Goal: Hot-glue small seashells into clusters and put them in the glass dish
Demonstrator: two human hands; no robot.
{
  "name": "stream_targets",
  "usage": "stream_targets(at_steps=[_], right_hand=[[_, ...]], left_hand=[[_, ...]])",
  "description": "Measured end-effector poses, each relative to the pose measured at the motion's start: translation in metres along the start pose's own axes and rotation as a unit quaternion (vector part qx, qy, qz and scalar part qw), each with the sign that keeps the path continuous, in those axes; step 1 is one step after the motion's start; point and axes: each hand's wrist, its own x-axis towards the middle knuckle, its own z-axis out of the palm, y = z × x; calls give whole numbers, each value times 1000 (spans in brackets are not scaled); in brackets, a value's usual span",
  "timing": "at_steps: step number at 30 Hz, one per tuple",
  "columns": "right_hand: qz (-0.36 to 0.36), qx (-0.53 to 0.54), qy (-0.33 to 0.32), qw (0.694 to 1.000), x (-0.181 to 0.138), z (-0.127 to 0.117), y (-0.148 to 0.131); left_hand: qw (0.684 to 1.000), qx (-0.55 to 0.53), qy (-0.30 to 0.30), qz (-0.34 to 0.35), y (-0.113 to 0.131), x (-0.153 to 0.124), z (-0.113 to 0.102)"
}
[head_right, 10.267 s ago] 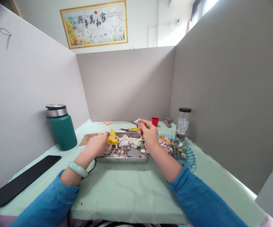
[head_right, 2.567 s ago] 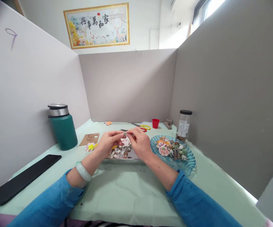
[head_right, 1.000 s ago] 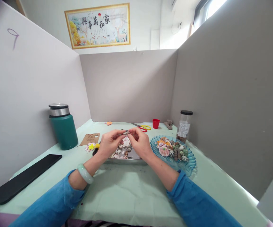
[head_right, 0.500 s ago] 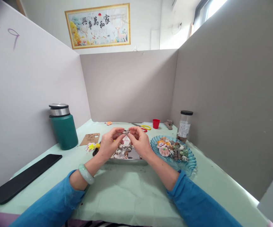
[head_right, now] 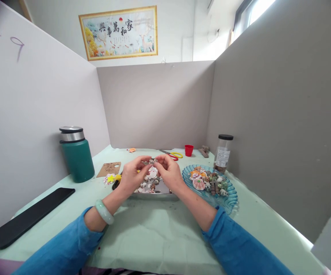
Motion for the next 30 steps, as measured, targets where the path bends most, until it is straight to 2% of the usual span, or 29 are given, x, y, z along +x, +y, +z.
stream_targets(at_steps=[16,18,20,24,27,30], right_hand=[[-5,-12,-6,1000,-1,1,0],[-6,-19,-5,1000,-1,1,1],[-9,-29,-3,1000,-1,0,2],[-32,-80,14,996,1,-4,4],[-102,-159,39,981,1,-7,2],[-188,-245,33,951,-2,-8,-3]], left_hand=[[999,-34,-5,-6,-5,-3,0],[998,-59,-9,-36,-5,-2,1],[989,-110,-20,-93,-5,1,2],[945,-247,-14,-215,-3,8,1],[915,-302,-15,-268,-2,10,-1],[907,-308,-40,-283,-2,10,-1]])
